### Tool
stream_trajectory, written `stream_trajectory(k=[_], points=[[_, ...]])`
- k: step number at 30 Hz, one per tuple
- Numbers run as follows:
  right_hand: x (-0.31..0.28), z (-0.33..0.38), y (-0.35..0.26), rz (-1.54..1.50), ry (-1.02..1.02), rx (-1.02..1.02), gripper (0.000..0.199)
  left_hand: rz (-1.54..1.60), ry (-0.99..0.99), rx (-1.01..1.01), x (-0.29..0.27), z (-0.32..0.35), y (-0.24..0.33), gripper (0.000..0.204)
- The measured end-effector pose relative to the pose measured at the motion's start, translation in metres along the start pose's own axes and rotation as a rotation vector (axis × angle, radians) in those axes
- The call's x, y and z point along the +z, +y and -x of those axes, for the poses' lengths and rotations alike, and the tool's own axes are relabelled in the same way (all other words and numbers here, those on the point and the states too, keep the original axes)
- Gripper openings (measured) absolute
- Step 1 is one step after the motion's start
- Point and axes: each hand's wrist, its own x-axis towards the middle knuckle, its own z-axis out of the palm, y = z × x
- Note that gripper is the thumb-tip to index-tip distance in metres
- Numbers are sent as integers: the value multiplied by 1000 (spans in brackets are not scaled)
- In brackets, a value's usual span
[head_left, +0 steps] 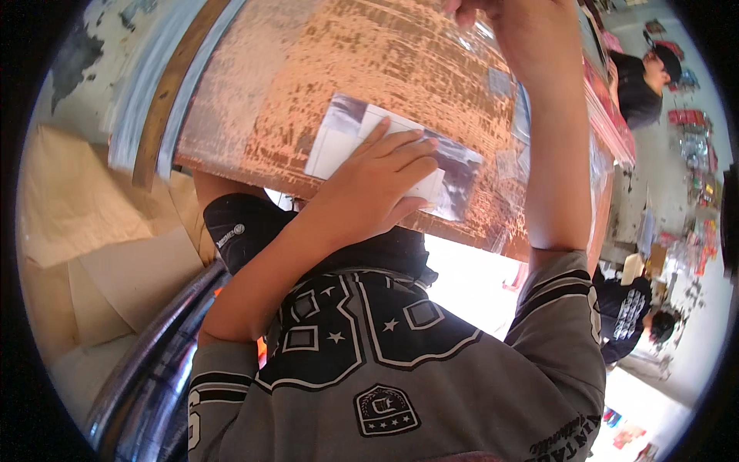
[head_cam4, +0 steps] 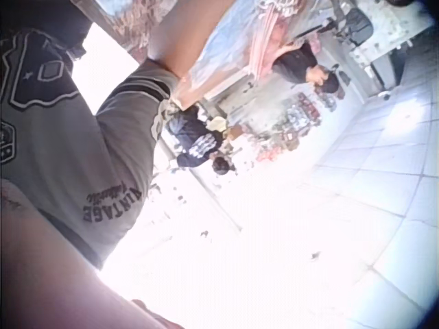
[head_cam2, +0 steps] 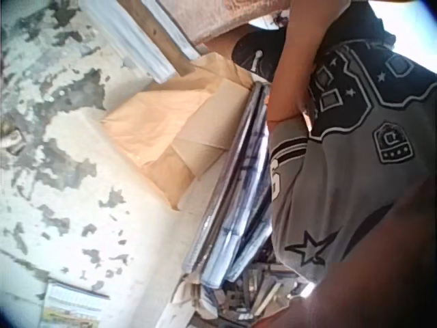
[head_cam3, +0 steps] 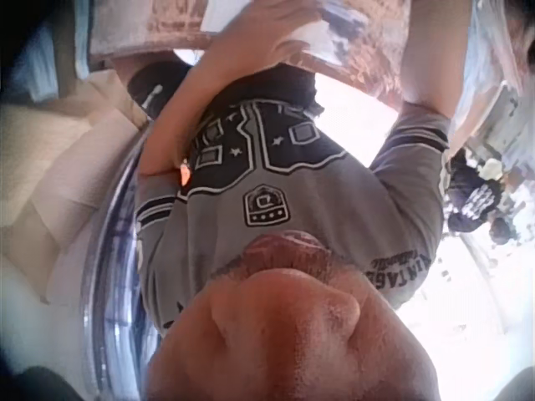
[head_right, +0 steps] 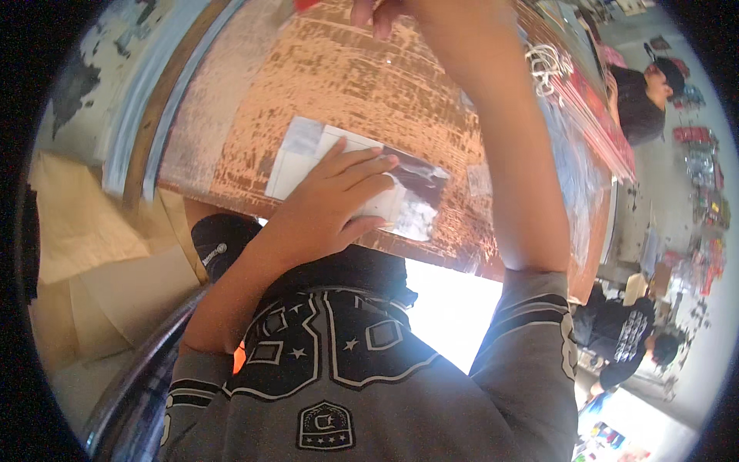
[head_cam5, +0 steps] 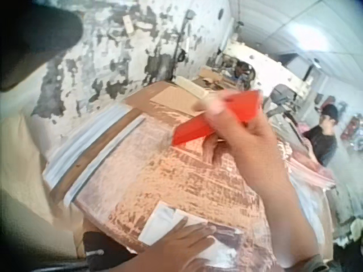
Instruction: The person cuts a small piece of plastic from a larger rectangular sheet using a utility knife and a wooden ruler as a guide on a work table.
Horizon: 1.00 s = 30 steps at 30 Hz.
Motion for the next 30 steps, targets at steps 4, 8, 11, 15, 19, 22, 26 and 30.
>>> stream_trajectory(k=[4,8,11,15,19,22,26,30], points=[[-54,36,0,0,304,-5,33,-12,-40,-27,-4,-3,4,45],[-107,72,19,-16,312,37,29,-34,-61,-37,-7,-6,9,44],[-137,82,34,-137,321,143,25,-59,-82,-39,-11,-9,11,44],[-137,87,46,-240,455,179,23,-91,-103,-63,-11,-9,14,48],[-145,96,61,-211,464,232,23,-125,-120,-67,-11,-12,15,50],[-146,101,56,-1,380,225,24,-150,-131,-86,-10,-13,17,49],[-162,112,61,129,435,93,29,-171,-133,-77,-9,-11,17,44],[-171,119,40,36,413,151,33,-166,-127,-57,-9,-12,16,39]])
